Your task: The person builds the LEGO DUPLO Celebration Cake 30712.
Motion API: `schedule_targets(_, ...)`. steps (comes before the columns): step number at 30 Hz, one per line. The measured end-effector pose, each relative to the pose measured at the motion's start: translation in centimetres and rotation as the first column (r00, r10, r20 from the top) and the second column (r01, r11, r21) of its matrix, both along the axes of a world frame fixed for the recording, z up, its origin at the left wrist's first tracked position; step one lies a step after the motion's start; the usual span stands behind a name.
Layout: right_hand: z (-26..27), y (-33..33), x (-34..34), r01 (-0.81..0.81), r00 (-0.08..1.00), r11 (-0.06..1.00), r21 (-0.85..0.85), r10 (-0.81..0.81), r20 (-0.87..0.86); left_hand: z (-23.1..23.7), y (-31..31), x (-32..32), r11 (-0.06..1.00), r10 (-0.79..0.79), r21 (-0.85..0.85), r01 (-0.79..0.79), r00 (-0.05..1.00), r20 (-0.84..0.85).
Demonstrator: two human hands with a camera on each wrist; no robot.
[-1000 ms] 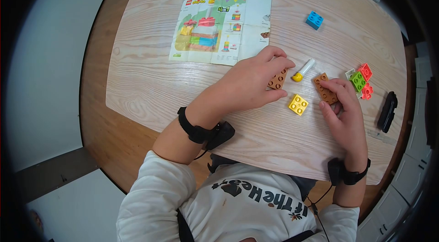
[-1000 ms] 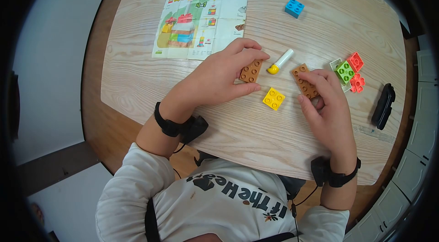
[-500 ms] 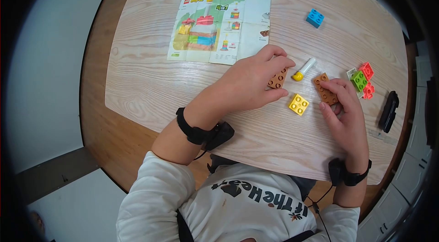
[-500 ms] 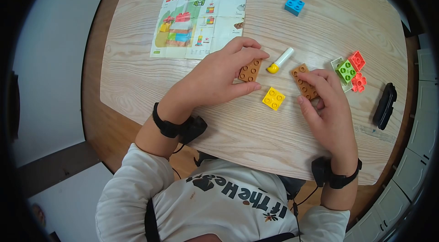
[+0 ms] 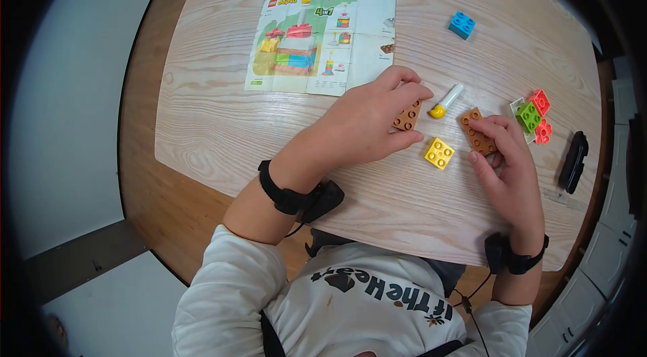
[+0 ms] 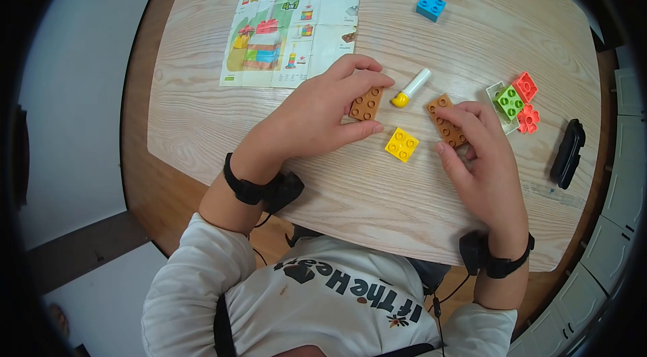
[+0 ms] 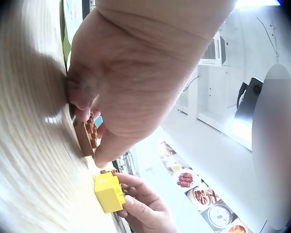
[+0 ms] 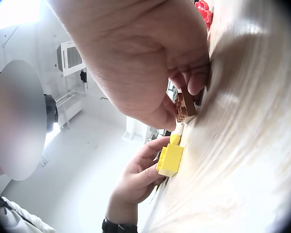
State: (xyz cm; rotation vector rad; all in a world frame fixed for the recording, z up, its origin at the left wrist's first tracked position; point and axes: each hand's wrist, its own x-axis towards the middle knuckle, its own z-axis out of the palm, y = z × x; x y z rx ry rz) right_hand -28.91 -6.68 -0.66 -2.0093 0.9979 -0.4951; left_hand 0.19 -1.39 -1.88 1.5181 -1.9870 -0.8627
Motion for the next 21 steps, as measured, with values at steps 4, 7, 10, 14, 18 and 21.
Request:
schedule_targets(4,0.06,0.0,-0.12,0.003,1.0,1.0,0.022,-0.003,-0.001,0.13,0.02,-0.03,1.0,0.0,-0.001,0.0,1.0,-0.002)
schedule_targets(7,0.14,-0.05,-0.1,0.01,1.0,0.998,0.056,-0.009,-0.006,0.14,0.01,0.0,1.0,0.005,0.003,-0.005,1.0,-0.023)
schedule_targets(10,0.13,0.06,-0.03,0.009,1.0,0.999,0.034,-0.009,0.001,0.01,0.02,0.05,1.0,0.002,0.0,-0.002,1.0,-0.02)
schedule_targets(14,-0.06,0.13,-0.06,-0.004,1.0,1.0,0.005,0.004,0.002,0.07,0.12,-0.07,1.0,0.002,0.004,-0.002,1.0,-0.001)
schedule_targets(18,0.21,-0.08,-0.06,0.003,1.0,1.0,0.029,-0.003,-0.001,0.16,0.03,-0.02,1.0,0.004,-0.012,-0.004,1.0,-0.009)
schedule_targets(21,0.22,-0.04,-0.02,0.0,1.0,1.0,0.027,0.001,-0.001,0.12,0.03,0.04,1.0,0.004,-0.001,-0.004,1.0,-0.019)
